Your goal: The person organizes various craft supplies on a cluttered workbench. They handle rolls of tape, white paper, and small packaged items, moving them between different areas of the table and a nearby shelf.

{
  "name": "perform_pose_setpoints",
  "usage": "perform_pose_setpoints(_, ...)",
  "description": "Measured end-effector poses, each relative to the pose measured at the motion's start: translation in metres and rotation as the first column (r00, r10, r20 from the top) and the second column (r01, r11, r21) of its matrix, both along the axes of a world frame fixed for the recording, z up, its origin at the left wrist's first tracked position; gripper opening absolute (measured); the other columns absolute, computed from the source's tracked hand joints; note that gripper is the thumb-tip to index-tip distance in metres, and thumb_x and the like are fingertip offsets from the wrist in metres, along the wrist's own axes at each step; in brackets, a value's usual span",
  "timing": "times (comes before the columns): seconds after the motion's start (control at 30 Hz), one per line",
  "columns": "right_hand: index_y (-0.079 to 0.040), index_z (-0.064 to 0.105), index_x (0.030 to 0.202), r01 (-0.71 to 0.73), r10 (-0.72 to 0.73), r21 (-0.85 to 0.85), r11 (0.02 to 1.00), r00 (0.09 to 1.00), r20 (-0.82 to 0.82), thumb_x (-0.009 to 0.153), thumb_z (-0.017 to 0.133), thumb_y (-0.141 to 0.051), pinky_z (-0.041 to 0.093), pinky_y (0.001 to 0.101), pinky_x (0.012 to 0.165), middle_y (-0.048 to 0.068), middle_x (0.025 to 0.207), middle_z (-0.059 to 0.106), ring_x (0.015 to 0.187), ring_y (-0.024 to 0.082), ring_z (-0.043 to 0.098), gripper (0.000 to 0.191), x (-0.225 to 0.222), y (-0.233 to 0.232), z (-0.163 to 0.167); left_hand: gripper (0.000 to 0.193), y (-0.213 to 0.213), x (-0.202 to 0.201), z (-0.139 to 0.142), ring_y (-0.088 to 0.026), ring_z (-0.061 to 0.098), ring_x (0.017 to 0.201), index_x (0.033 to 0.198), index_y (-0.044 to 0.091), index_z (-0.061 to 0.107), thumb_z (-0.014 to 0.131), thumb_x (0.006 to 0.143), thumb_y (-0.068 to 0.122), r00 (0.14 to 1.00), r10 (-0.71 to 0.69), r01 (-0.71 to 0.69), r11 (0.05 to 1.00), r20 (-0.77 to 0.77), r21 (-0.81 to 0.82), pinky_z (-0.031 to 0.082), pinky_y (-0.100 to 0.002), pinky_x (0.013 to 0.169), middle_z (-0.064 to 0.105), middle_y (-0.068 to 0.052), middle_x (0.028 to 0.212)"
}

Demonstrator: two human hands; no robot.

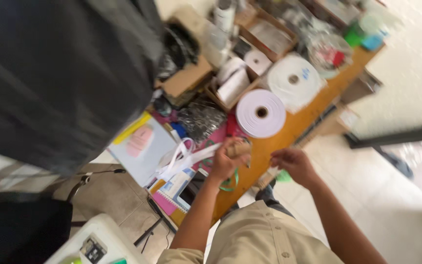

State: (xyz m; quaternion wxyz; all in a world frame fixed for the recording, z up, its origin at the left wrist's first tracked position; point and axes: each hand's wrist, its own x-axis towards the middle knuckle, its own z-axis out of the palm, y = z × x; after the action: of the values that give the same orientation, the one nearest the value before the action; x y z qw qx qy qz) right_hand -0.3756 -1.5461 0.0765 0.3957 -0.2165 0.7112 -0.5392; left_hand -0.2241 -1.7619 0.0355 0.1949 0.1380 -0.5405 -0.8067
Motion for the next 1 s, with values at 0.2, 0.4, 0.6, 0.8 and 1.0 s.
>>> perform_pose_setpoints(0.2,-0.002,0.073,0.109,0.264,-0.268,-0.058,0.963,0.961,-0.07,0.102,0.061,-0.013,0.054,0.0265,0.079,0.006,0.094,0.08,0.086,0.013,0.07,0.018,0.024,0.054,0.025,0.077,0.018,-0.003,0.009,-0.014,0.066,0.112,0.143,0.006,0.055,0.091,0.076,0.009,0.914,-0.406,0.405,0.914,0.023,0.035,0.057,-0.028,0.095,0.063,-0.008,0.126)
perform_pose_setpoints(0.4,0.004,0.077,0.099,0.617,-0.612,-0.144,0.774,0.787,0.083,0.102,0.071,-0.01,0.052,0.0273,0.079,0.004,0.095,0.069,0.089,0.013,0.061,0.016,0.076,0.071,0.008,0.087,0.128,0.004,0.045,-0.013,0.063,0.105,0.148,0.01,0.046,0.09,0.073,0.008,0.908,-0.419,0.416,0.907,0.032,0.057,0.058,-0.027,0.086,0.058,-0.007,0.119)
perform_pose_setpoints(0.6,0.003,0.076,0.102,0.734,-0.742,-0.142,0.664,0.67,-0.012,0.093,0.071,-0.007,0.055,0.026,0.077,0.005,0.093,0.077,0.085,0.013,0.068,0.015,0.09,0.171,-0.008,0.053,0.221,0.005,0.029,-0.02,0.067,0.098,0.123,0.003,0.059,0.085,0.077,0.0,0.946,-0.311,0.256,0.889,0.092,0.38,0.062,-0.033,0.08,0.063,-0.012,0.113)
perform_pose_setpoints(0.8,-0.004,0.077,0.103,0.593,-0.541,-0.055,0.803,0.688,-0.483,0.084,0.079,-0.003,0.054,0.0334,0.078,0.008,0.095,0.081,0.085,0.02,0.072,0.02,0.124,0.313,-0.005,0.046,0.346,0.0,0.022,-0.018,0.067,0.101,0.12,0.002,0.06,0.085,0.081,0.001,0.862,-0.506,0.49,0.85,0.039,0.194,0.062,-0.032,0.084,0.064,-0.009,0.113)
perform_pose_setpoints(1.0,-0.005,0.078,0.108,0.589,-0.483,-0.121,0.799,0.508,-0.713,0.093,0.07,0.001,0.041,0.0479,0.104,0.014,0.139,0.059,0.126,0.037,0.053,0.018,0.173,0.472,0.021,0.049,0.512,0.002,0.019,-0.019,0.068,0.102,0.127,0.005,0.055,0.078,0.083,0.003,0.756,-0.651,0.588,0.724,0.074,0.362,0.06,-0.033,0.079,0.066,-0.01,0.118)
